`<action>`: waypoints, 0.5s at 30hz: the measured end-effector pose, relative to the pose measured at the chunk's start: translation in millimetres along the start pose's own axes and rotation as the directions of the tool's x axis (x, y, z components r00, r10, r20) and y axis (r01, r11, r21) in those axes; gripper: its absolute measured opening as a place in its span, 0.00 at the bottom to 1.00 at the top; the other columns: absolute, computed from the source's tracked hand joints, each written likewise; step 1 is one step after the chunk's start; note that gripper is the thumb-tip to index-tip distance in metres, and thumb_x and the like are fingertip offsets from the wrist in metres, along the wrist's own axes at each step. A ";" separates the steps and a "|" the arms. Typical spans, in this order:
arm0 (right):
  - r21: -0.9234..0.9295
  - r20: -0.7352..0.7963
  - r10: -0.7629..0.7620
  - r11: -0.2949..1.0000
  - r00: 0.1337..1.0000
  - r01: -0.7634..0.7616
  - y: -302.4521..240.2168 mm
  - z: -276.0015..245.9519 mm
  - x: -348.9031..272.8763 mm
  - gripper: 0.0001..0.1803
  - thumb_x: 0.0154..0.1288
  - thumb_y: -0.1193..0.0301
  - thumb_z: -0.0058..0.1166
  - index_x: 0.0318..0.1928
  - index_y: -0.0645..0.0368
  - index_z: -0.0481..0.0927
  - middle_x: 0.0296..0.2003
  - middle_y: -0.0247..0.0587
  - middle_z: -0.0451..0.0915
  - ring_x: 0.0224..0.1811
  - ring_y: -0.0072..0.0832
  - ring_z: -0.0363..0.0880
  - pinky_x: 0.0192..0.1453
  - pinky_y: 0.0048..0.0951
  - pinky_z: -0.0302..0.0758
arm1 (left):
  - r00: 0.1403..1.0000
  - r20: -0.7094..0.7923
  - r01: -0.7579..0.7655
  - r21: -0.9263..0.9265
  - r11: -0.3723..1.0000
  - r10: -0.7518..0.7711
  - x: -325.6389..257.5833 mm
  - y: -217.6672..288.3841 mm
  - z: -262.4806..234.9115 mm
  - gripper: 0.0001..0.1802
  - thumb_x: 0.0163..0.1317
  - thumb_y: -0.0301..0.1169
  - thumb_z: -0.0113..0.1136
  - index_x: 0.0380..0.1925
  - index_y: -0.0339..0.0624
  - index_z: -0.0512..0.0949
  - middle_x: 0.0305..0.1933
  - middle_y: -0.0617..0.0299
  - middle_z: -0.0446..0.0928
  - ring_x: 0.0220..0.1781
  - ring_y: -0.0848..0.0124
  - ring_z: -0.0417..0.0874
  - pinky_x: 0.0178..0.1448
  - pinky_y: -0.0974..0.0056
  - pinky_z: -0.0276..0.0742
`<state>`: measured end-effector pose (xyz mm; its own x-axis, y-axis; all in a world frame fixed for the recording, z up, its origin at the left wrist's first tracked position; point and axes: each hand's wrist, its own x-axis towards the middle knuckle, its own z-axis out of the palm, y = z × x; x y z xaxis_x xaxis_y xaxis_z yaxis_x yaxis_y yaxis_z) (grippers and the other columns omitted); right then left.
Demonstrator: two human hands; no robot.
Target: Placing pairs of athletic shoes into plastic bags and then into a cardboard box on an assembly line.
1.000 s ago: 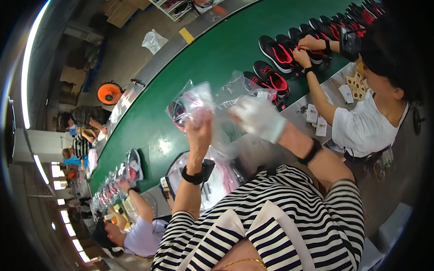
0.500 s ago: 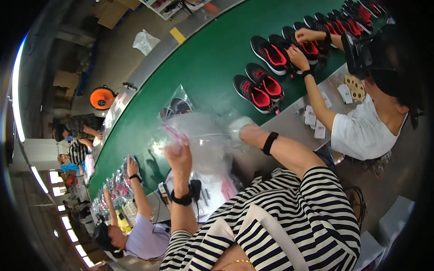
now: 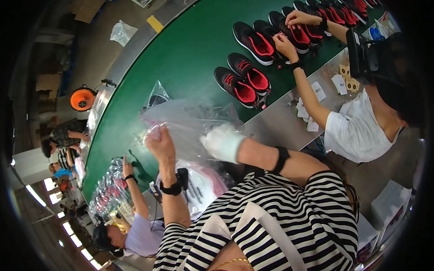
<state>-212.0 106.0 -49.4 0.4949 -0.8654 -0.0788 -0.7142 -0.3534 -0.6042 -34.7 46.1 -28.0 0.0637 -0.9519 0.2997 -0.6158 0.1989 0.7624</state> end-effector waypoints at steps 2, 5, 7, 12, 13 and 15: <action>0.034 -0.179 -0.156 0.986 0.972 0.164 4.4 -21.5 -19.6 0.08 0.53 0.71 0.53 0.34 0.58 0.79 0.29 0.42 0.79 0.32 0.37 0.79 0.35 0.36 0.75 | 1.000 -0.015 -0.015 0.077 0.997 0.016 8.0 -5.2 -12.1 0.13 0.56 0.23 0.55 0.15 0.33 0.67 0.14 0.71 0.61 0.18 0.81 0.59 0.21 0.69 0.53; 0.218 -0.614 -0.071 0.942 0.786 0.255 32.8 -34.1 -43.6 0.12 0.48 0.72 0.60 0.37 0.56 0.78 0.27 0.38 0.77 0.30 0.35 0.77 0.34 0.34 0.74 | 0.999 -0.041 0.031 0.016 0.999 -0.030 13.2 -6.7 -24.5 0.11 0.56 0.22 0.55 0.17 0.33 0.70 0.14 0.72 0.62 0.19 0.82 0.59 0.21 0.71 0.53; 0.156 -0.658 0.061 0.986 0.750 0.057 62.2 -32.2 -48.1 0.16 0.49 0.68 0.61 0.41 0.54 0.77 0.30 0.37 0.77 0.33 0.37 0.76 0.39 0.34 0.73 | 0.999 -0.039 0.020 -0.024 1.000 -0.021 10.4 -5.1 -28.4 0.10 0.56 0.22 0.54 0.17 0.33 0.70 0.15 0.73 0.63 0.19 0.82 0.60 0.21 0.72 0.53; -0.118 -0.377 0.230 0.949 0.897 -0.293 138.0 0.2 -27.5 0.29 0.43 0.52 0.63 0.45 0.53 0.77 0.48 0.50 0.72 0.53 0.45 0.67 0.57 0.41 0.63 | 0.999 0.010 -0.046 0.000 0.999 0.046 17.6 13.9 -13.0 0.13 0.58 0.24 0.54 0.15 0.36 0.68 0.16 0.74 0.63 0.19 0.83 0.59 0.22 0.73 0.52; -0.245 -0.275 0.250 0.916 0.928 -0.319 149.5 9.8 -18.8 0.31 0.41 0.49 0.63 0.45 0.53 0.77 0.48 0.52 0.71 0.54 0.47 0.66 0.58 0.42 0.61 | 0.997 0.036 -0.066 0.046 0.997 0.065 19.2 17.1 -11.0 0.13 0.58 0.24 0.54 0.15 0.36 0.68 0.15 0.74 0.63 0.19 0.83 0.59 0.21 0.73 0.51; -0.457 -0.115 0.294 0.832 0.949 -0.314 160.4 35.6 -4.8 0.30 0.39 0.44 0.62 0.40 0.50 0.79 0.46 0.52 0.71 0.51 0.44 0.67 0.54 0.37 0.61 | 0.996 0.066 -0.057 0.067 0.996 0.053 18.9 17.0 -6.4 0.13 0.58 0.24 0.54 0.15 0.37 0.68 0.15 0.74 0.62 0.19 0.83 0.59 0.21 0.72 0.51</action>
<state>-311.3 66.1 -174.2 0.2024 -0.9660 -0.1610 -0.9758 -0.1852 -0.1158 -38.9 33.0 -5.6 -0.0212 -0.9534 0.3009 -0.6695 0.2370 0.7040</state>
